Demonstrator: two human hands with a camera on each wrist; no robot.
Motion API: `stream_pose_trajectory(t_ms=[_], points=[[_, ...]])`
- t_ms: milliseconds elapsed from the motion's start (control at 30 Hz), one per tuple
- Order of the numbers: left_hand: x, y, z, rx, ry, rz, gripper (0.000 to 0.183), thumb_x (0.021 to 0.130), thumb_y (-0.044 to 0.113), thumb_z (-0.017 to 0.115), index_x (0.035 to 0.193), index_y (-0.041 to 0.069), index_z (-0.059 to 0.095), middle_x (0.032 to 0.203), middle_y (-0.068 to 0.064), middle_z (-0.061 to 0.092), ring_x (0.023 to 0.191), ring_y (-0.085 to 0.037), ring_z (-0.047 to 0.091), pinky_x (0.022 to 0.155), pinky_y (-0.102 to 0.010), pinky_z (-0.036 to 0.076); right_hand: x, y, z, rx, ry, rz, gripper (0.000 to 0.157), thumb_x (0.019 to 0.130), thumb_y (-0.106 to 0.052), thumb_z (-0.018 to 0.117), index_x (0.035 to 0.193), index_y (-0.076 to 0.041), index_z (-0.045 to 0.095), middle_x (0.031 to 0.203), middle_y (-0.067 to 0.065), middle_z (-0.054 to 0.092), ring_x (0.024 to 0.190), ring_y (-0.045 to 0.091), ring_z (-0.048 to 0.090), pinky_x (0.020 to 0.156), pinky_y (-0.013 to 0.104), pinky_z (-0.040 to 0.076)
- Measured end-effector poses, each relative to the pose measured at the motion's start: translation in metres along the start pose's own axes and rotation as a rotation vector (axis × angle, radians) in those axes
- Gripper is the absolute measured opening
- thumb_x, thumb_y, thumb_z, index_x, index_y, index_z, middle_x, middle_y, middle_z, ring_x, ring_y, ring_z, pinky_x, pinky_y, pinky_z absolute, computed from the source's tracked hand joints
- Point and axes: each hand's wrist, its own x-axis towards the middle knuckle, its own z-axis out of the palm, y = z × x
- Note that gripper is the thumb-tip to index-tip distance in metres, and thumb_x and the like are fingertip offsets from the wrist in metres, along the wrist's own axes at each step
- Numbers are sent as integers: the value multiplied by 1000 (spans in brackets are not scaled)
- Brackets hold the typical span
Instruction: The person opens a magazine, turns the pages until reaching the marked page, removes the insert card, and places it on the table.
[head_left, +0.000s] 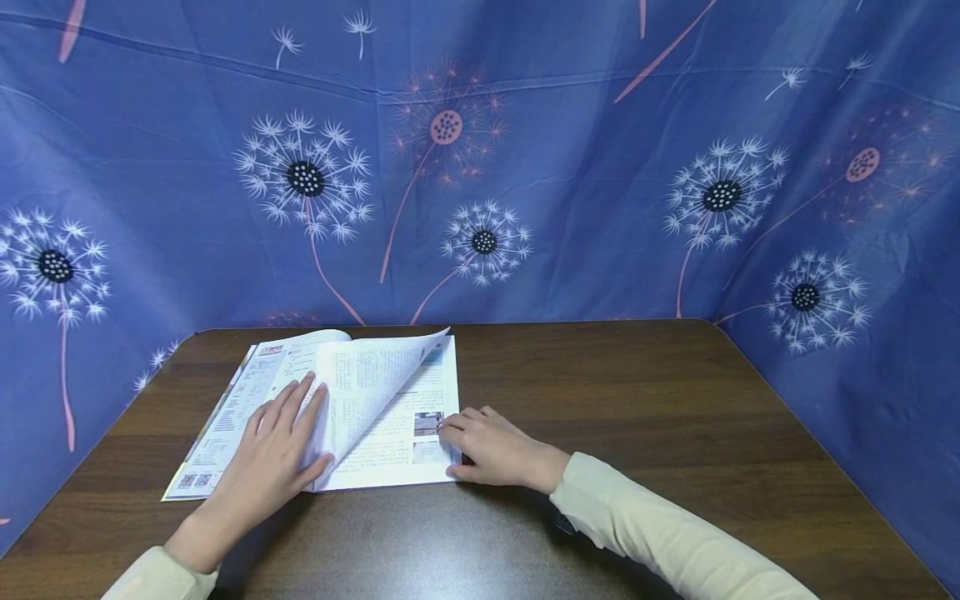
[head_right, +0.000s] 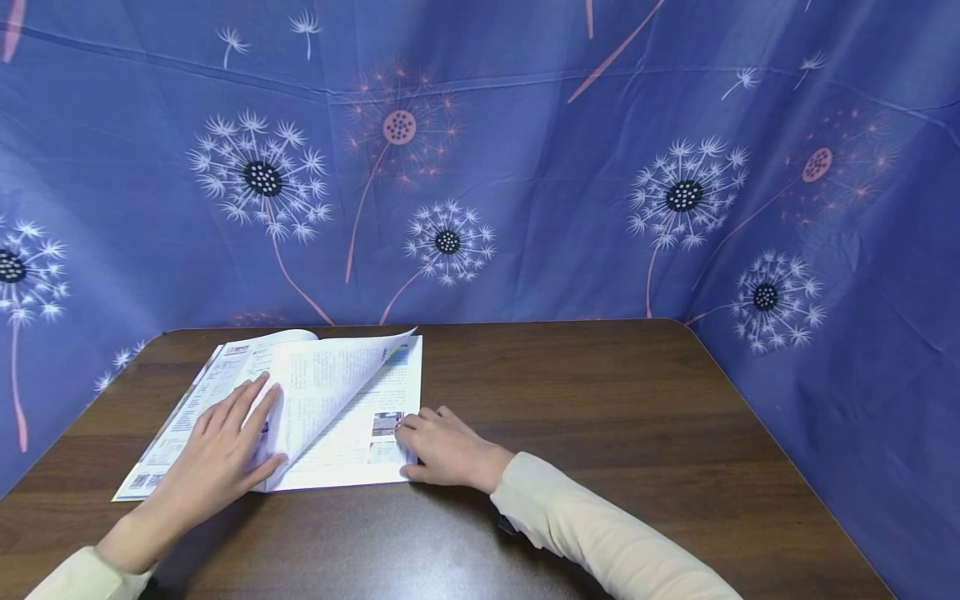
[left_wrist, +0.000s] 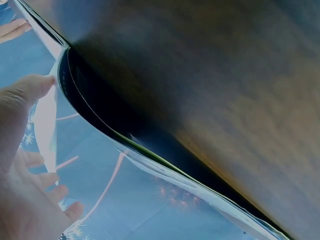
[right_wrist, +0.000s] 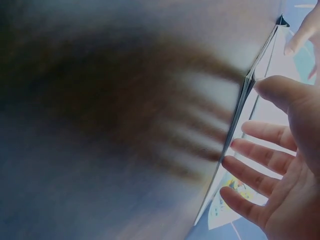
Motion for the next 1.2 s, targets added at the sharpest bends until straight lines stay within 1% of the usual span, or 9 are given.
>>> stream_pose_trajectory(t_ms=[267,500,733,767,867,933,1000,1100,1200], points=[[1,-1,2,-25,1,74,66,94,51,13,129,8,50,140,-20,39,123,-40,38,90,-57,35,0,-1,-3,8,-25,12,49,85,-45,58,124,-15,54,128,0,54,114,15,50,91,33,43],[-1,0,5,-52,-71,96,64,94,47,8,125,14,54,137,-19,42,123,-41,38,93,-57,32,0,0,-4,20,-40,22,49,84,-45,59,123,-15,55,128,0,54,114,15,50,91,34,43],[-3,0,5,-60,-121,112,63,93,45,7,126,19,54,138,-17,42,123,-41,38,91,-58,35,1,0,-3,19,-42,20,49,84,-47,59,122,-16,56,129,-1,54,114,15,50,92,35,43],[-3,0,5,-62,-126,113,61,94,45,9,126,19,54,138,-17,42,123,-41,38,91,-57,35,1,0,-3,19,-42,19,50,84,-47,59,122,-15,56,129,0,53,114,15,50,92,35,43],[-4,1,5,-65,-142,109,46,96,41,28,127,19,53,138,-16,42,124,-40,38,92,-56,34,1,0,-4,18,-45,19,50,84,-47,59,122,-15,56,129,0,53,114,15,50,92,35,43],[-4,1,5,-64,-150,102,41,90,36,47,127,18,53,138,-16,43,124,-39,38,94,-55,33,1,0,-3,15,-44,18,51,84,-48,59,122,-15,56,129,0,53,114,15,50,92,35,43],[-4,1,6,-62,-156,98,48,81,31,59,127,17,53,138,-15,43,124,-39,38,94,-54,33,1,0,-3,12,-38,16,51,83,-48,59,122,-15,56,129,0,53,114,16,51,91,35,43],[-4,1,6,-63,-150,100,51,79,33,62,126,16,53,137,-16,43,124,-39,38,94,-54,33,1,0,-3,10,-28,11,51,83,-49,59,121,-15,56,128,0,54,113,16,51,90,35,44],[-3,0,6,-64,-126,114,47,86,39,52,126,14,53,137,-17,44,123,-39,39,93,-54,34,1,1,-3,13,-22,7,53,82,-51,60,121,-15,57,128,0,54,113,16,51,90,35,44]])
